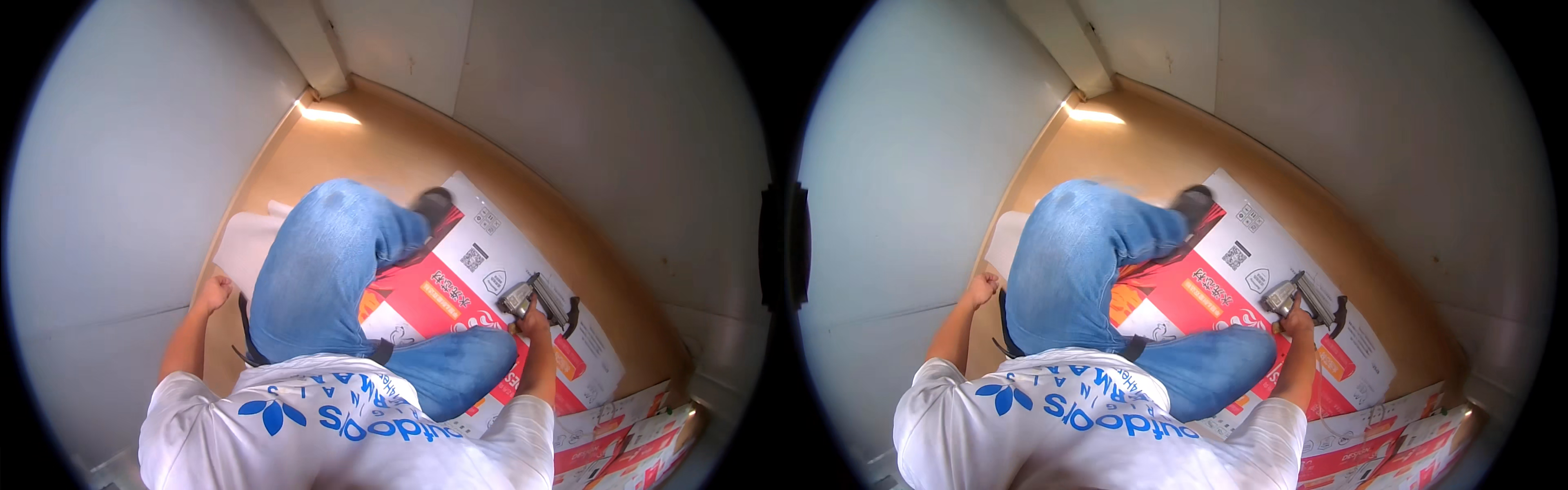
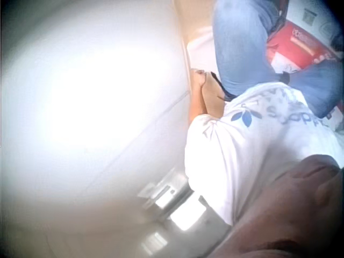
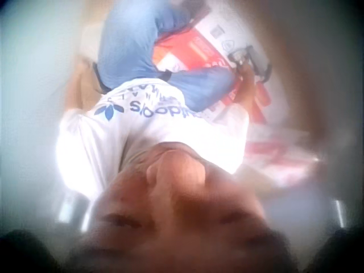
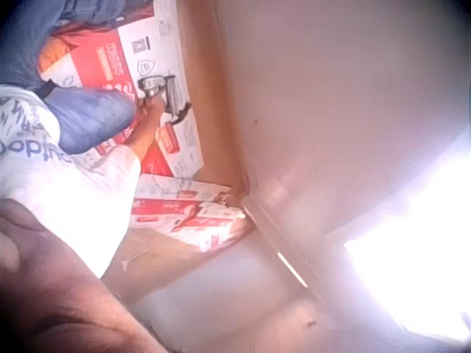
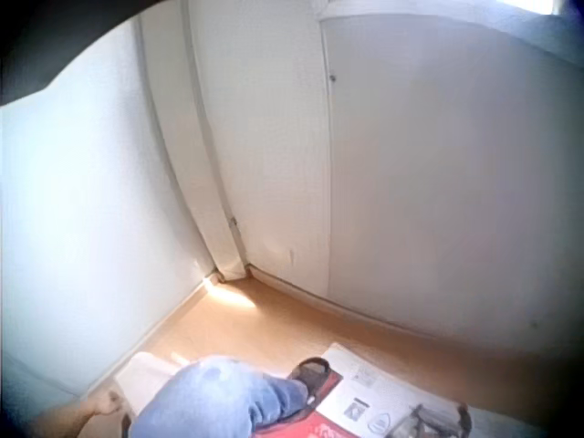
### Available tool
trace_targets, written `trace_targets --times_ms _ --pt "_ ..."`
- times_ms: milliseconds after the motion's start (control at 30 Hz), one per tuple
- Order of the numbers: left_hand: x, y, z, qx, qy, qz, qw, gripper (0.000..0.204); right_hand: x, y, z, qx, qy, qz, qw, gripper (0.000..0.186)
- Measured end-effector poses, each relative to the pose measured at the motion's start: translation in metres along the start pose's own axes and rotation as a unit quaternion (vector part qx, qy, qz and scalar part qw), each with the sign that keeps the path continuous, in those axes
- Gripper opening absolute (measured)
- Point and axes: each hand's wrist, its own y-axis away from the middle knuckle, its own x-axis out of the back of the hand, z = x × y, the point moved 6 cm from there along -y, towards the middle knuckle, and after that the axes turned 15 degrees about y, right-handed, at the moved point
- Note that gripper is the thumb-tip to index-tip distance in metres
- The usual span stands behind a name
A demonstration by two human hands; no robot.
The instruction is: The person installs a wooden baseboard along a wall by positioning the board, hammering it into place, and using a pneumatic nail gun to secure it. They then handle and fit small wooden trim pieces into a corner, hammering them and securing them with the nail gun.
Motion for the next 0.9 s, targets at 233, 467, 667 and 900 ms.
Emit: trace_targets --times_ms 233,467,667,900 --pt "-0.045 -0.062 0.226 -0.309 -0.012 -0.081 0.948 0.034 0.016 0.005 -0.01 -0.05 0.022 0.012 0.998 0.116" --pt "-0.181 -0.189 0.397 -0.378 -0.164 -0.176 0.894 0.03 0.108 -0.003 -0.158 -0.007 -0.066 0.063 0.996 0.104" --pt "-0.224 -0.24 0.32 -0.357 -0.075 -0.106 0.925 0.023 0.176 -0.055 -0.274 0.139 -0.075 0.224 0.962 0.064" --pt "-0.181 -0.172 0.239 -0.338 -0.205 -0.016 0.918 0.079 0.016 0.024 -0.035 -0.305 -0.311 0.339 0.834 0.055"
